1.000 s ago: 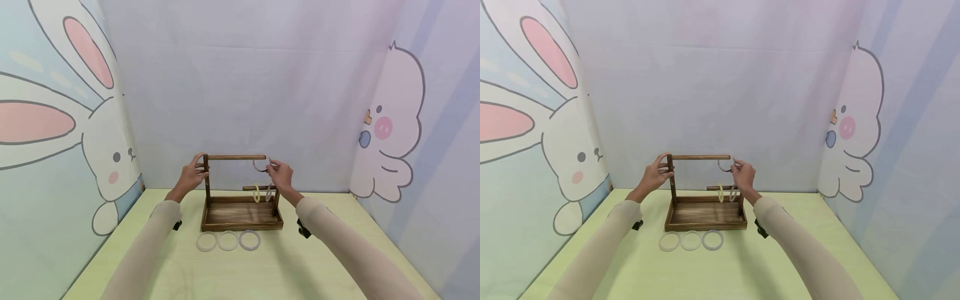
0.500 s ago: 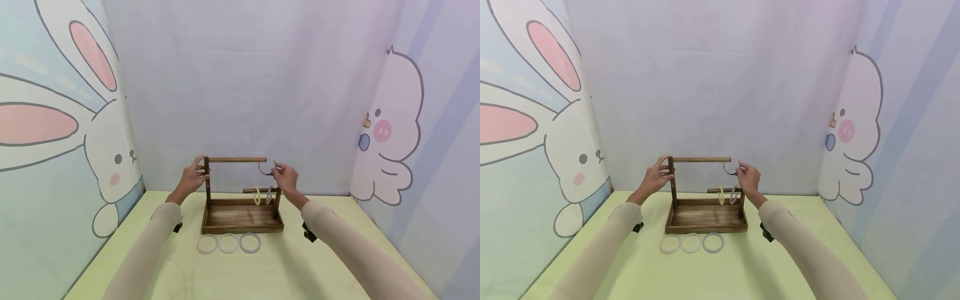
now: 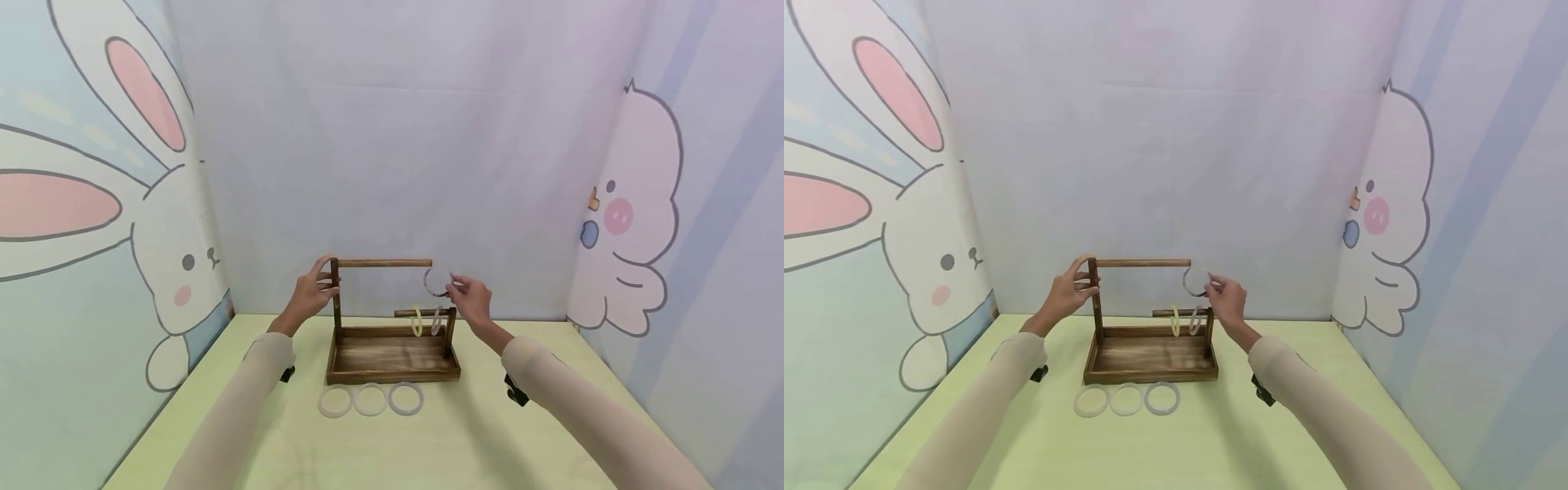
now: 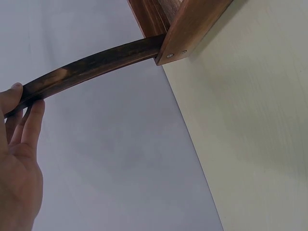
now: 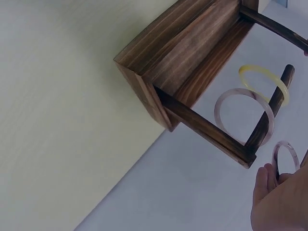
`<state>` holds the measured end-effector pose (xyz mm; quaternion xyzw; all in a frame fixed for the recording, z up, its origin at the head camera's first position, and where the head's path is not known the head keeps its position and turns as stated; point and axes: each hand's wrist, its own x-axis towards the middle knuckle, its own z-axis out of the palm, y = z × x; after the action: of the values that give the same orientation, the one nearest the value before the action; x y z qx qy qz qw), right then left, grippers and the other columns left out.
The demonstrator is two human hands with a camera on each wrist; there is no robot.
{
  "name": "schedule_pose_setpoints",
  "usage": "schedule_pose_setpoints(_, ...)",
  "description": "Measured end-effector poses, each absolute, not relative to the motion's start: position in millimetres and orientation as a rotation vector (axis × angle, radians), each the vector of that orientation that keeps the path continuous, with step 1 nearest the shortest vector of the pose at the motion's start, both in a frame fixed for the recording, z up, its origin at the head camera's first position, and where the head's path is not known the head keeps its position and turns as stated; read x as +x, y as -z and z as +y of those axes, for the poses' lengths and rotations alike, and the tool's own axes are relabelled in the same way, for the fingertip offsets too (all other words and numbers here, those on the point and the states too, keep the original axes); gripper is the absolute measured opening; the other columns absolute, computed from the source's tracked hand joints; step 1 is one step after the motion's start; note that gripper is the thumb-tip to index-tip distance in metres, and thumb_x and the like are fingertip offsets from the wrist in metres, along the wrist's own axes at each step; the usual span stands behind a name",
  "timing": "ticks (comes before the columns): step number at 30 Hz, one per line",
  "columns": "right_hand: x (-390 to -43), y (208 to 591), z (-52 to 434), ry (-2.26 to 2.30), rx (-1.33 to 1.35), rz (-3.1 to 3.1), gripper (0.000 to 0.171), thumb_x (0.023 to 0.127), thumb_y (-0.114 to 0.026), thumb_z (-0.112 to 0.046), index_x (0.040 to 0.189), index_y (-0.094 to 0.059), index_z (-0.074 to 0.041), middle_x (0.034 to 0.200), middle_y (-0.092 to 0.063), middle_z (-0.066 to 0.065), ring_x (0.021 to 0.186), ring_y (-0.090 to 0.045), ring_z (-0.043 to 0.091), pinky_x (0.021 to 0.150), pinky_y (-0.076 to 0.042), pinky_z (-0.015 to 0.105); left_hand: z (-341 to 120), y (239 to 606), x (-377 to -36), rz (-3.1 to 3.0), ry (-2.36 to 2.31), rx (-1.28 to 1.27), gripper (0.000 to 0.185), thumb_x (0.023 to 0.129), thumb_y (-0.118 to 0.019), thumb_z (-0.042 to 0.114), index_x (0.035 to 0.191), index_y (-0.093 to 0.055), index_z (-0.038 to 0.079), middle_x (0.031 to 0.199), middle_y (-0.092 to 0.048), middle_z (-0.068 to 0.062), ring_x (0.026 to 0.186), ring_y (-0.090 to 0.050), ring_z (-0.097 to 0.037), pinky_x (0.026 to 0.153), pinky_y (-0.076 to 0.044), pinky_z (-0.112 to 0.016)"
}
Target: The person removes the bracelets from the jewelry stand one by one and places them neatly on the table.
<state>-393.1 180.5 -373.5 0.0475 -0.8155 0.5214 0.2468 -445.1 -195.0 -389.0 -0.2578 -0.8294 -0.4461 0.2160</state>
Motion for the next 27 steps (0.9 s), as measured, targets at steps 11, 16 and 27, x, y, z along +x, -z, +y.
schedule_pose_setpoints(11, -377.3, 375.5, 185.9, -1.354, 0.188, -2.285, 0.034, 0.1, -0.07, -0.006, 0.133, -0.068, 0.003, 0.109, -0.074, 0.025, 0.097, -0.076, 0.037, 0.07, -0.063, 0.026, -196.6, 390.3, -446.6, -2.307, 1.266, -0.721, 0.083, 0.092, -0.074, -0.008, 0.159, -0.036, 0.023, 0.125, -0.07, -0.026, 0.111, -0.072, -0.04, 0.091, -0.062, -0.049)
schedule_pose_setpoints(16, -366.9, 378.8, 187.8, -1.386, 0.241, -2.309, 0.036, 0.1, -0.069, -0.003, 0.135, -0.066, 0.004, 0.11, -0.074, 0.027, 0.098, -0.076, 0.037, 0.077, -0.066, 0.037, -196.0, 389.9, -446.6, -2.313, 1.266, -0.724, 0.083, 0.092, -0.074, -0.008, 0.159, -0.036, 0.022, 0.125, -0.069, -0.026, 0.111, -0.072, -0.04, 0.091, -0.062, -0.048)
schedule_pose_setpoints(27, -346.6, 388.9, 182.6, -1.471, 0.319, -2.347, 0.04, 0.099, -0.069, -0.001, 0.138, -0.064, 0.003, 0.112, -0.074, 0.026, 0.101, -0.075, 0.038, 0.084, -0.064, 0.039, -195.7, 388.4, -444.5, -2.315, 1.262, -0.72, 0.083, 0.092, -0.074, -0.008, 0.16, -0.035, 0.019, 0.126, -0.069, -0.028, 0.112, -0.071, -0.042, 0.091, -0.061, -0.049)
